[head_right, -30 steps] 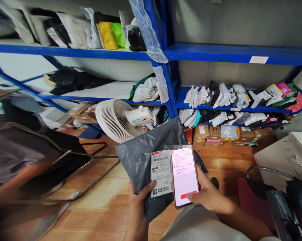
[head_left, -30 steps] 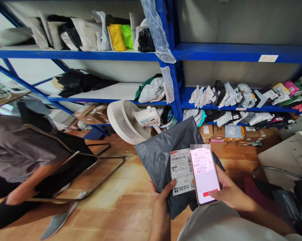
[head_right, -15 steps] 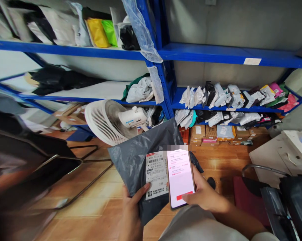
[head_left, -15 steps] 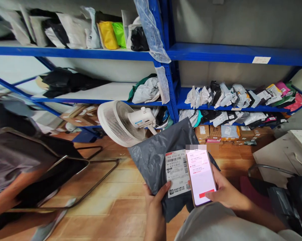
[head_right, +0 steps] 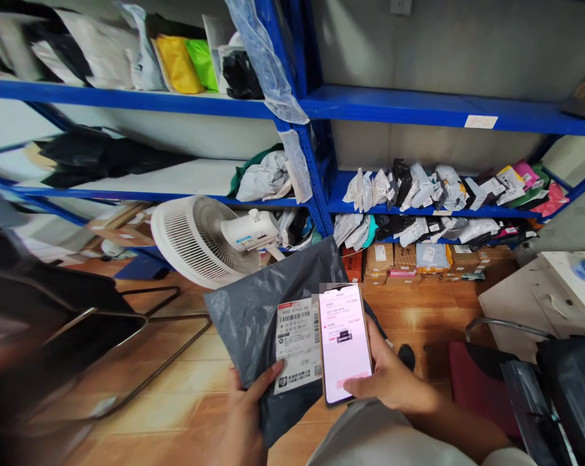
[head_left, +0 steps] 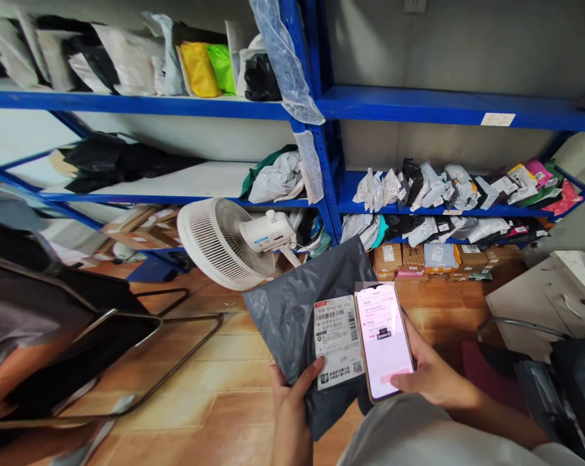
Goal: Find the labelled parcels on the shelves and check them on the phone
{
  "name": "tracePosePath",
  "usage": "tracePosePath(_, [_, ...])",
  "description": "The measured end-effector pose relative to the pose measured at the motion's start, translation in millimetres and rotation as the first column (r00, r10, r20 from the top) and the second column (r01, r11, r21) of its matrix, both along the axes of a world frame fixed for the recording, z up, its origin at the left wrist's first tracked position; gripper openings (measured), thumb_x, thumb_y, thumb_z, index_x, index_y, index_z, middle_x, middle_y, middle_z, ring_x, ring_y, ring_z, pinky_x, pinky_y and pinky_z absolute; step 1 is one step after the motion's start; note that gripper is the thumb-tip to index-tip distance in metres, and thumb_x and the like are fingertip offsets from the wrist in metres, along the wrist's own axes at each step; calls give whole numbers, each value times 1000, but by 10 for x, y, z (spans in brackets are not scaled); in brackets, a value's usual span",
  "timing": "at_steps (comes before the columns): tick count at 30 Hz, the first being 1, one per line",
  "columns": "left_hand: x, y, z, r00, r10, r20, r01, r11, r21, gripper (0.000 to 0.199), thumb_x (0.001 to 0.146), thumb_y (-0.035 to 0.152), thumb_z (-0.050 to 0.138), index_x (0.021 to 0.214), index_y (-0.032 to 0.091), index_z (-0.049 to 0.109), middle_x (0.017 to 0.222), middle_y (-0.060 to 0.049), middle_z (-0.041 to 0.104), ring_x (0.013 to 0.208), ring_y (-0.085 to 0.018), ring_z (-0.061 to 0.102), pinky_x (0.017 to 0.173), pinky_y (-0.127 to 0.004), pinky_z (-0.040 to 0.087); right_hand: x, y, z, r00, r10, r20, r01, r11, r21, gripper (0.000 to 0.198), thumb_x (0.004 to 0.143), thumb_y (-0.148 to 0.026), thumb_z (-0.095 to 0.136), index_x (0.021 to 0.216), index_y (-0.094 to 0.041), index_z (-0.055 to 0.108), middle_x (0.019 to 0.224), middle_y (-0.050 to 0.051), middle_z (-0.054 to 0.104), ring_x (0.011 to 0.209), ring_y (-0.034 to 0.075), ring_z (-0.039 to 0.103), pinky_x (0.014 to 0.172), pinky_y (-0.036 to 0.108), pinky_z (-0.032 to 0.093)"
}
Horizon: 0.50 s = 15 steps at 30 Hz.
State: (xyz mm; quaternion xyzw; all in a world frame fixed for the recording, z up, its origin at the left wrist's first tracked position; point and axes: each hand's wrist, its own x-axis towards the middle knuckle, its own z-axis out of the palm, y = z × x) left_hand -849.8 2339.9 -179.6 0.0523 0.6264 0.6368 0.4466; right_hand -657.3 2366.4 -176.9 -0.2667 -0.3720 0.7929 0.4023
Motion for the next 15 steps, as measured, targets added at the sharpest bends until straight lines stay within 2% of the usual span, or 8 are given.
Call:
tracePosePath(3, [-35, -17, -47, 1000, 16, -2, -16, 1000, 3, 58, 51, 9, 81, 99, 28, 53, 76, 4, 72, 63, -19, 69, 58, -27, 59, -37, 20, 36, 998, -58, -33, 55, 996, -72, 92, 55, -27, 90, 135, -32, 43, 133, 4, 60, 123, 27, 54, 98, 40, 42])
tracePosePath(5, [-78, -30, -112, 1000, 28, -12, -28, 1000, -3, 57, 52, 10, 81, 98, 28, 54, 75, 5, 71, 64, -18, 69, 59, -27, 59, -52, 40, 12, 994, -96, -52, 87, 984, -158, 84, 53, -27, 89, 126, -31, 49, 120, 2, 67, 109, 26, 61, 86, 36, 47])
tracePosePath(8, [-179, -51, -256, 998, 49, -44, -51, 998, -25, 54, 53, 11, 82, 96, 27, 54, 76, 5, 71, 64, -17, 68, 58, -24, 57, -74, 100, -107, 979, -199, -32, 184, 947, -262, 62, 55, -27, 87, 109, -26, 57, 97, -1, 72, 86, 20, 65, 71, 30, 48])
tracePosePath(11, [-285, -68, -403, 997, 53, -63, -56, 997, -51, 54, 52, 12, 84, 95, 26, 54, 77, 5, 70, 65, -16, 68, 58, -23, 57, -121, 199, -286, 949, -311, 53, 307, 872, -381, 47, 58, -37, 87, 93, -22, 60, 76, -2, 71, 71, 18, 65, 67, 29, 48])
tracePosePath(15, [-362, -87, -526, 996, 77, -35, -81, 988, -130, 58, 48, 10, 84, 93, 26, 50, 69, 6, 69, 59, -19, 67, 53, -28, 56, -206, 337, -505, 906, -375, 198, 423, 763, -489, 46, 51, -51, 87, 74, -21, 60, 59, -2, 66, 57, 18, 60, 60, 30, 45])
